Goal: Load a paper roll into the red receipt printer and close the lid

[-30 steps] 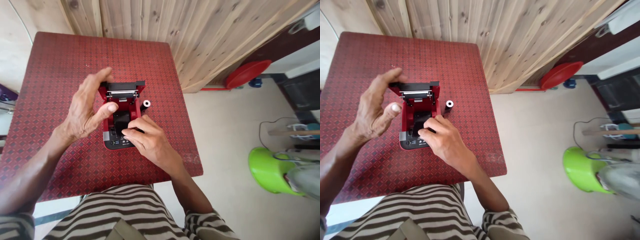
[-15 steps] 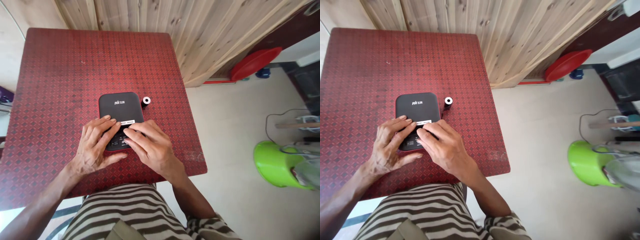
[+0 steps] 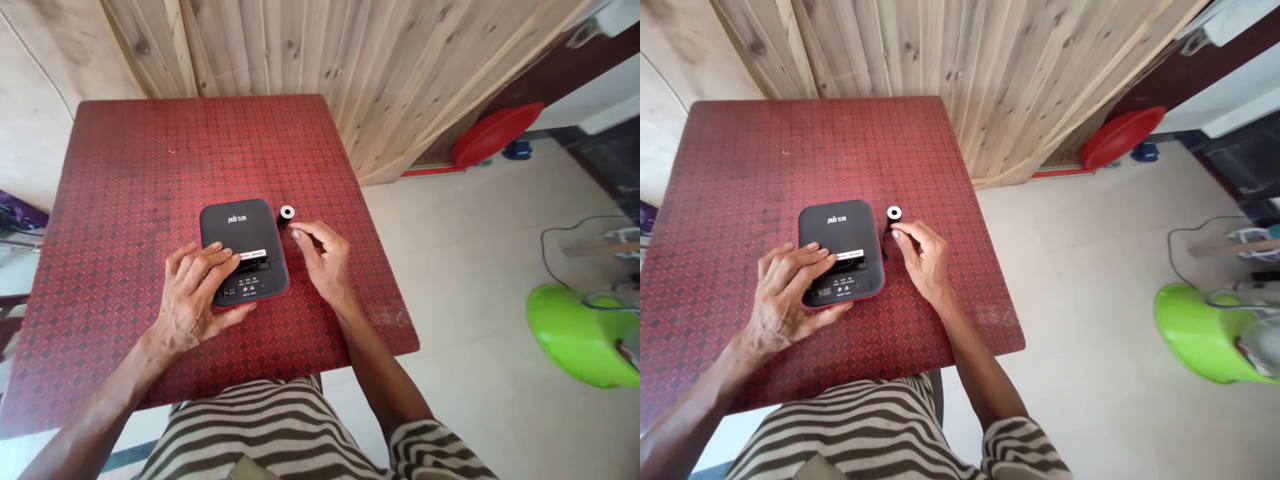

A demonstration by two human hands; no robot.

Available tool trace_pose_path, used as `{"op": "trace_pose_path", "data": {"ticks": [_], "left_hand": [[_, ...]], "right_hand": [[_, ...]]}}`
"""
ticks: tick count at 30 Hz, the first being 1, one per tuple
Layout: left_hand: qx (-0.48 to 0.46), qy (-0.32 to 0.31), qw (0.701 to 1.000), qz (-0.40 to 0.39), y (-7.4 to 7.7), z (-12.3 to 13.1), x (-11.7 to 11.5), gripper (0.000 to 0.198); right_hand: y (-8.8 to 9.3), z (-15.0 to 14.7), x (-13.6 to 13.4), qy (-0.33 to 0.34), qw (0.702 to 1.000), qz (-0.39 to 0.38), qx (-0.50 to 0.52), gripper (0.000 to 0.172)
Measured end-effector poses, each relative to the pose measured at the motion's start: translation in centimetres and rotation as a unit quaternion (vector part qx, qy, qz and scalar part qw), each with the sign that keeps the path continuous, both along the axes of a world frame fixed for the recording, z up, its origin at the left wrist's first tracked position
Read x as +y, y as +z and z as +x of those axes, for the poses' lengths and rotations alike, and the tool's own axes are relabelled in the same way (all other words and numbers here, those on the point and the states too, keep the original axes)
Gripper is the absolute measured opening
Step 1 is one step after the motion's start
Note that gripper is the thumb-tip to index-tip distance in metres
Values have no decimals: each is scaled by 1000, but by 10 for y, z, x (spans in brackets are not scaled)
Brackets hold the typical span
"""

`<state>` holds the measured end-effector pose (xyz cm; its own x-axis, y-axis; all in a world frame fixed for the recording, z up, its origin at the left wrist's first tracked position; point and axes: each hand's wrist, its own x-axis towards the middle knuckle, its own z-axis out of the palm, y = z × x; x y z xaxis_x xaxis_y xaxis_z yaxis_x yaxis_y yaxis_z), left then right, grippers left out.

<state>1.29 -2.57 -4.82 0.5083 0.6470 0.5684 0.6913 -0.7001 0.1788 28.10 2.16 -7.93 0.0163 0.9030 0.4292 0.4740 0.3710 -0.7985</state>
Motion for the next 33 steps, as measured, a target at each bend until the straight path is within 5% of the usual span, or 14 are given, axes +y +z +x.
{"op": "trace_pose_path", "data": {"ticks": [12,24,33], "left_hand": [[-65,81,994,20,-22,-10,-21,96],[-46,112,990,72,-27,-13,-27,65],[-82,115,989,38,-29,-13,-28,65]], "right_hand": [[-32,-1,6,27,996,33,-84,28],[-40,-4,11,47,995,11,-82,29],[-37,-5,8,48,996,-9,-68,28]]}}
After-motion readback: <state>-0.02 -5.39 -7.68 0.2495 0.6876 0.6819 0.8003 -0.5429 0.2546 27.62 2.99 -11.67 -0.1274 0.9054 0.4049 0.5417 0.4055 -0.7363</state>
